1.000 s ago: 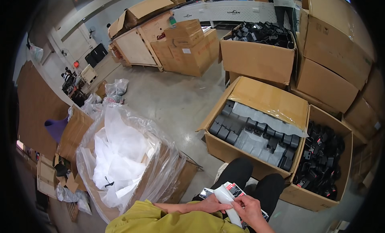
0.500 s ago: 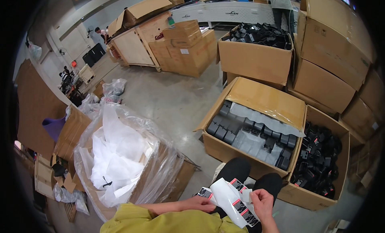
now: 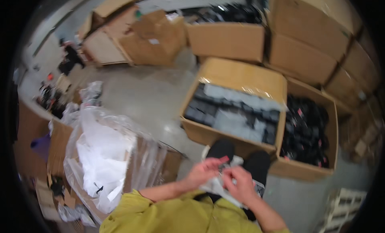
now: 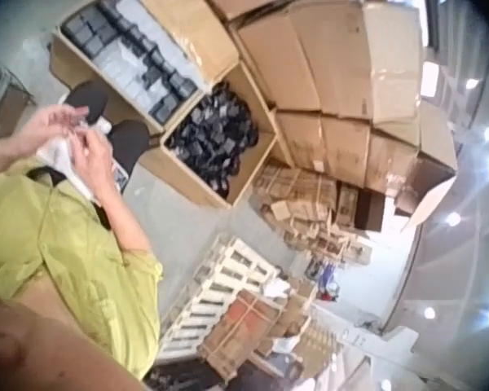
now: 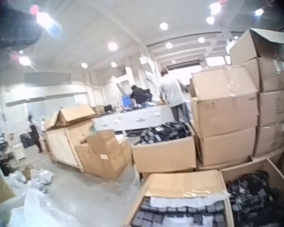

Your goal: Applying labels or stickers to plastic components in a warehouse environment.

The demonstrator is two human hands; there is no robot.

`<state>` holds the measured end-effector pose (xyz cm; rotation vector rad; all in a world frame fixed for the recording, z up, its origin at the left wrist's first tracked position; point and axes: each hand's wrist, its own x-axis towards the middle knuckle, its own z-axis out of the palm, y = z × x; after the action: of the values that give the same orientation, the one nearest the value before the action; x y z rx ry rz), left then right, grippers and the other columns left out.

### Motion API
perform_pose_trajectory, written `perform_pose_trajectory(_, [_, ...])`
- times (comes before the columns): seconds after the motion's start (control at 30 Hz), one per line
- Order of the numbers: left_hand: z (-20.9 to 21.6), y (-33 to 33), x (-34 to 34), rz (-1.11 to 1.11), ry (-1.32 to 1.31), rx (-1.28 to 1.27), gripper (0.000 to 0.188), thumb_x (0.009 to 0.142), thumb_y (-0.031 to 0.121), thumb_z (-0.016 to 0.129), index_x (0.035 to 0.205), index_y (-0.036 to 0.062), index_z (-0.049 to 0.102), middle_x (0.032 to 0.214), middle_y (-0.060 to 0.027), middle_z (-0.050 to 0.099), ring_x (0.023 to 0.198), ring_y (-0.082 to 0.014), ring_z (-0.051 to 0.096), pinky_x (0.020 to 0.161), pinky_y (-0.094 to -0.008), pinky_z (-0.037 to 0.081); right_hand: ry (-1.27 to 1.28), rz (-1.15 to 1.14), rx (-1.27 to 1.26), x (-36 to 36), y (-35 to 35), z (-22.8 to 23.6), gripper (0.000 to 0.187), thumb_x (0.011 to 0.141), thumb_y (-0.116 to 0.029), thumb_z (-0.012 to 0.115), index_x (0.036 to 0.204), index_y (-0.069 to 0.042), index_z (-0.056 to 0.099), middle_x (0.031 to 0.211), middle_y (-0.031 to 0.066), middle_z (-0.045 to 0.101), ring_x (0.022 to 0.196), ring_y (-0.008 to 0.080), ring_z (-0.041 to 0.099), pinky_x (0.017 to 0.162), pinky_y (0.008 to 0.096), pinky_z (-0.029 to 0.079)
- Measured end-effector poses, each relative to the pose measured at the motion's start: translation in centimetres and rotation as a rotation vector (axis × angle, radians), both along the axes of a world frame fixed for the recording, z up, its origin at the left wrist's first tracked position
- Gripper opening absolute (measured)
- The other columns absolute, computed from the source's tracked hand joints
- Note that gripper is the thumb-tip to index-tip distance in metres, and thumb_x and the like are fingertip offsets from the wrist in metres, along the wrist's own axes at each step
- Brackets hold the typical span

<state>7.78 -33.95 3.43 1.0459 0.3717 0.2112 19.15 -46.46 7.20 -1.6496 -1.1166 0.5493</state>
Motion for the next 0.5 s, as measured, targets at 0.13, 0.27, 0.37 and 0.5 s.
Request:
perform_pose_trajectory(0.13, [3.2, 2.1, 1.2, 0.053, 0.182, -0.126, 0.023, 0.077, 0.000, 0.057, 0.099, 0.0024, 0.052, 0.086, -0.0011, 0.057, 0.077, -0.0062, 0.053, 0.070, -0.0203, 0.044, 0.257, -0.182, -0.053, 2.6, 1.3, -0.1, 0.010, 0.077, -0.008, 0.059, 0.078, 0.002, 0.058, 0.066, 0.0044, 0.055, 0.056, 0.0069, 0.049, 0.051, 0.0211, 0.039])
perform_pose_trajectory(0.27, [2.4, 2.1, 2.8, 0.051, 0.156, -0.148, 0.023, 0.075, -0.003, 0.059, 0.097, 0.0021, 0.052, 0.084, -0.0022, 0.057, 0.074, -0.0070, 0.054, 0.068, -0.0201, 0.045, 0.408, -0.179, -0.020, 3.6, 1.7, -1.2, 0.010, 0.076, -0.009, 0.060, 0.080, 0.001, 0.059, 0.064, 0.0009, 0.050, 0.053, 0.0048, 0.043, 0.049, 0.0210, 0.036])
perform_pose_trajectory(0.37, [2.1, 2.5, 3.2, 0.030, 0.196, -0.146, 0.027, 0.074, -0.005, 0.060, 0.098, 0.0024, 0.053, 0.086, -0.0031, 0.058, 0.076, -0.0077, 0.055, 0.070, -0.0213, 0.046, 0.454, -0.119, -0.139, 4.2, 2.3, -0.8, 0.010, 0.078, -0.009, 0.060, 0.079, 0.001, 0.058, 0.070, -0.0015, 0.053, 0.059, 0.0024, 0.046, 0.052, 0.0172, 0.038])
perform_pose_trajectory(0.5, [1.2, 3.5, 4.0, -0.091, 0.217, 0.049, 0.046, 0.072, -0.003, 0.061, 0.115, 0.0033, 0.045, 0.096, -0.0059, 0.057, 0.086, -0.0111, 0.054, 0.078, -0.0237, 0.044, 0.283, -0.130, -0.166, 5.0, 2.8, -2.1, 0.007, 0.077, -0.006, 0.059, 0.074, 0.000, 0.056, 0.067, -0.0032, 0.050, 0.056, 0.0019, 0.043, 0.050, 0.0172, 0.036])
